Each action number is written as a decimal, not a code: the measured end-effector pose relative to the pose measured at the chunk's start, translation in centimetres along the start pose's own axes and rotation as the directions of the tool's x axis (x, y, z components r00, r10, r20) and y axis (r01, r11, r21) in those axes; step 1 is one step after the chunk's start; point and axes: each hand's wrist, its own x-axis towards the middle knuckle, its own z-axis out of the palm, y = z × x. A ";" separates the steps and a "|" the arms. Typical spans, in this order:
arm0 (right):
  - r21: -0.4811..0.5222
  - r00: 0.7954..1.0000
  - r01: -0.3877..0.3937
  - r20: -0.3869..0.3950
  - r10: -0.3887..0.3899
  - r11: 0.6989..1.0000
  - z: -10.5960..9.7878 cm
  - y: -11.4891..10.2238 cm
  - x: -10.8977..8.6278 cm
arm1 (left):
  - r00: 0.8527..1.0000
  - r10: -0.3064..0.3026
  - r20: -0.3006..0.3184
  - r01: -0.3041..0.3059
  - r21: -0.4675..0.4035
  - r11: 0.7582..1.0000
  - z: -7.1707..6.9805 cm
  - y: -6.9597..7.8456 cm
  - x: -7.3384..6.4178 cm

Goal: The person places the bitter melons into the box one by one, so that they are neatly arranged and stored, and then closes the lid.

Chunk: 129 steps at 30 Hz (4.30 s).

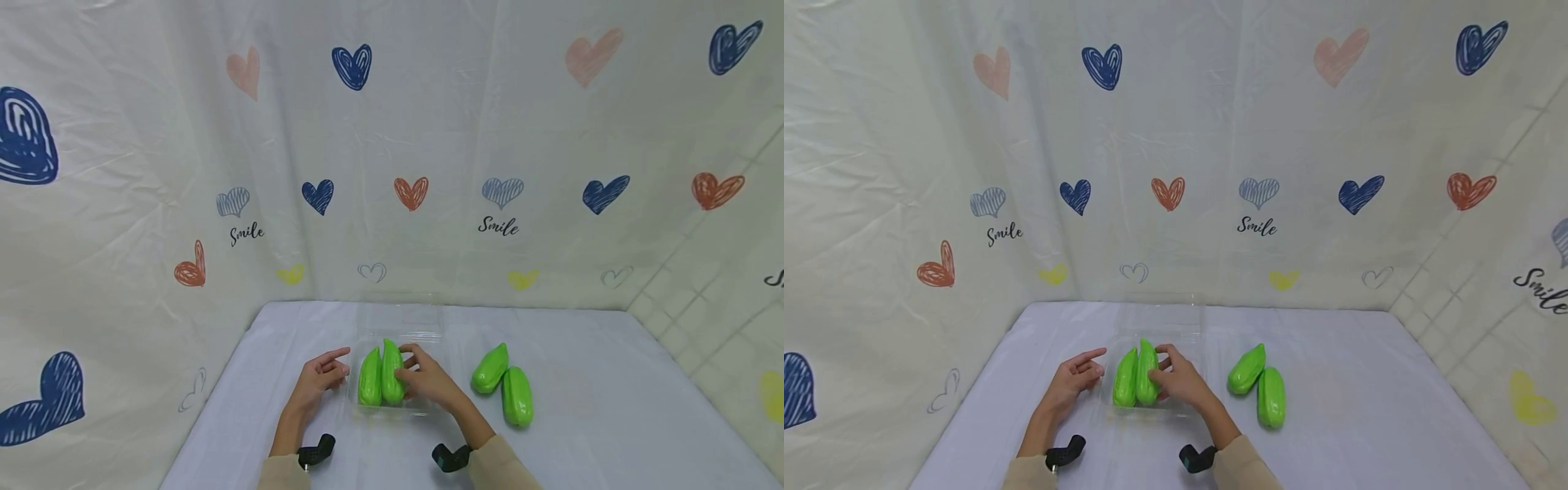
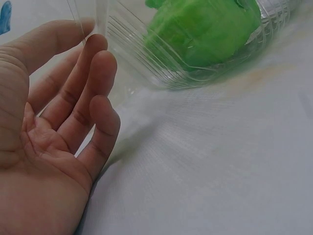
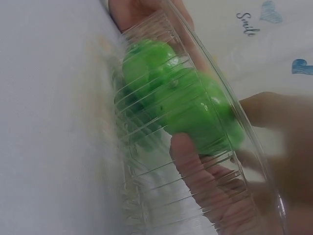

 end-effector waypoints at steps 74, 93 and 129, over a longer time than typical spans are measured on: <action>-0.249 0.996 0.087 0.020 -0.085 0.965 -1.6 -0.2 -1.0 | 1.000 -0.009 -0.017 0.009 -0.024 1.000 0.0 -0.1 0.2; -0.134 0.955 0.192 -0.203 -0.216 0.972 -8.1 0.0 -5.9 | 0.999 -0.029 -0.035 0.028 -0.024 0.999 0.0 0.0 0.3; -0.294 0.952 -0.006 -0.294 -0.085 0.956 -18.7 5.2 -10.3 | 1.000 -0.007 -0.021 0.007 0.000 1.000 0.2 -0.5 0.4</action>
